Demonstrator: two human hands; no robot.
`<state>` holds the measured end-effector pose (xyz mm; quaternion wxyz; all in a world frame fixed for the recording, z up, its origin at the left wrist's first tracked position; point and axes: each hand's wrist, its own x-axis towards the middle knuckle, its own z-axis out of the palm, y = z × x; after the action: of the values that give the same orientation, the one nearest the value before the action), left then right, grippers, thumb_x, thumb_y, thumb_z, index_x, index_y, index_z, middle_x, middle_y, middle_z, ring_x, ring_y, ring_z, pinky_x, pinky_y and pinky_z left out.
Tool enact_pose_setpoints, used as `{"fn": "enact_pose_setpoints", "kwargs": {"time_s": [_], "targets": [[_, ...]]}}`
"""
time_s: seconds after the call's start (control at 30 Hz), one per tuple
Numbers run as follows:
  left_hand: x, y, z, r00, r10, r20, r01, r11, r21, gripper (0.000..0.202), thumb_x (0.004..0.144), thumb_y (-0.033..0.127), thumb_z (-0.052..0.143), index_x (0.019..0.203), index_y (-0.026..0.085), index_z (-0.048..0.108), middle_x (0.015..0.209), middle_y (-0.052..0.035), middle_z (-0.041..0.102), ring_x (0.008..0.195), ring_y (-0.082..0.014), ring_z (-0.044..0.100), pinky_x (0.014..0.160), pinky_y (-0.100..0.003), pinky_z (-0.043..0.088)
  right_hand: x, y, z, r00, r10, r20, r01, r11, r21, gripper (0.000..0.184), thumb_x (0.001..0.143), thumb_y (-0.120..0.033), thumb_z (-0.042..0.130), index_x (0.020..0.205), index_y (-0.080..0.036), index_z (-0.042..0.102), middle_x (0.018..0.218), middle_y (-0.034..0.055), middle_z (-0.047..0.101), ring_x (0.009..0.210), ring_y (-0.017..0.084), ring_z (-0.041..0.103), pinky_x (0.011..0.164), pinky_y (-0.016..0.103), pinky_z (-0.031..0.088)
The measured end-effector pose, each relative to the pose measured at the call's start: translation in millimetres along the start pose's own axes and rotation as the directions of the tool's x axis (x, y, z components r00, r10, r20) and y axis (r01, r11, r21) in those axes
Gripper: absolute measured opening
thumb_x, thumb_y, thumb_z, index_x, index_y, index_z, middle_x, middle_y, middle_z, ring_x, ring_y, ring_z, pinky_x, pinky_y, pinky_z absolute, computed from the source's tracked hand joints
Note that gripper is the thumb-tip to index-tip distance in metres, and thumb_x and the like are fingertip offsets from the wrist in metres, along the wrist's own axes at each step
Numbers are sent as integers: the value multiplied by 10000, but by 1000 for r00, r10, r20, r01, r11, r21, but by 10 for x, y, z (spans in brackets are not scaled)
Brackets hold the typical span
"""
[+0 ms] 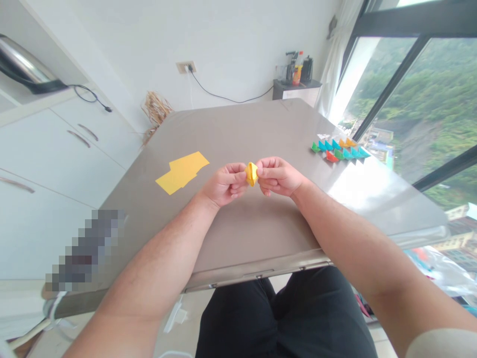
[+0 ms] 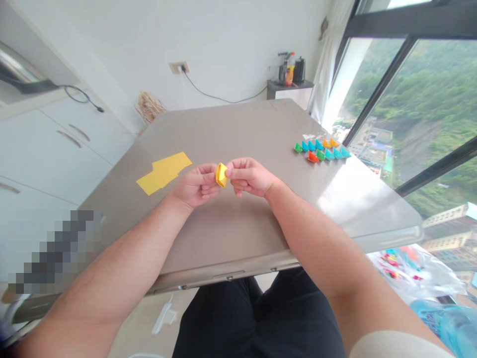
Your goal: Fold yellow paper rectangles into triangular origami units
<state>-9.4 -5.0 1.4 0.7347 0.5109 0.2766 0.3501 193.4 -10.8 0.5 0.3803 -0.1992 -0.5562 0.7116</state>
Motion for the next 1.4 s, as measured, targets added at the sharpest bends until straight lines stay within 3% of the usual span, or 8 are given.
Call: {"fn": "enact_pose_setpoints", "kwargs": {"time_s": [0.23, 0.43, 0.57, 0.77, 0.93, 1.03, 1.13, 1.4], "targets": [[7, -1, -27, 1000, -12, 29, 13, 1000, -17, 314, 611, 357, 880, 697, 180, 636, 506, 63, 338, 421, -38, 255, 384, -205, 212, 13, 14, 21, 998, 35, 53, -37, 999, 29, 354, 782, -447, 820, 782, -170, 598, 468, -131, 317, 388, 42, 299, 458, 234, 521], [11, 21, -53, 999, -29, 36, 29, 1000, 7, 276, 673, 371, 844, 792, 186, 677, 533, 62, 326, 438, -46, 265, 400, -205, 206, 3, -3, 17, 999, 48, 6, -48, 999, 8, 321, 789, -424, 812, 789, -181, 602, 453, -129, 351, 383, 50, 311, 466, 244, 531], [25, 35, -38, 1000, -8, -21, 9, 999, 54, 356, 667, 427, 868, 698, 184, 609, 548, 55, 339, 451, -50, 289, 411, -211, 221, 10, -12, 30, 997, 57, -58, -58, 998, -26, 371, 759, -455, 833, 764, -192, 572, 469, -112, 428, 389, 57, 371, 484, 259, 544], [46, 45, -24, 995, 40, -89, -31, 995, 99, 300, 697, 354, 852, 683, 183, 606, 589, 27, 449, 508, -79, 426, 452, -220, 369, 46, 17, 11, 980, 34, -196, -57, 992, -110, 395, 728, -460, 852, 711, -185, 569, 519, -63, 542, 426, 79, 487, 514, 273, 558], [81, 10, -54, 986, 75, -151, -43, 979, 201, 270, 747, 392, 820, 754, 192, 638, 774, -22, 628, 663, -124, 590, 532, -238, 507, 52, 40, -5, 956, -22, -293, -60, 961, -269, 381, 750, -494, 834, 754, -181, 618, 681, 2, 666, 586, 114, 625, 597, 264, 573], [117, -34, -64, 960, 186, -210, -108, 936, 336, 298, 734, 423, 832, 777, 187, 655, 834, -40, 675, 777, -162, 659, 607, -268, 564, 60, 52, 18, 929, -80, -362, -78, 912, -402, 399, 759, -532, 820, 785, -176, 643, 741, 22, 695, 632, 117, 651, 613, 248, 562], [151, -83, -52, 908, 318, -273, -180, 884, 431, 330, 718, 448, 846, 791, 175, 675, 840, -48, 706, 791, -174, 687, 684, -314, 596, 82, 73, 46, 898, -145, -415, -76, 878, -472, 426, 744, -556, 823, 781, -173, 639, 702, 15, 673, 646, 121, 647, 594, 234, 546], [203, -180, 9, 777, 514, -364, -289, 804, 519, 276, 740, 408, 826, 819, 171, 706, 801, -49, 737, 726, -163, 689, 721, -326, 591, 152, 136, 90, 842, -284, -459, 32, 875, -482, 421, 736, -472, 841, 890, -195, 563, 735, 0, 708, 627, 120, 651, 571, 243, 529]]}}
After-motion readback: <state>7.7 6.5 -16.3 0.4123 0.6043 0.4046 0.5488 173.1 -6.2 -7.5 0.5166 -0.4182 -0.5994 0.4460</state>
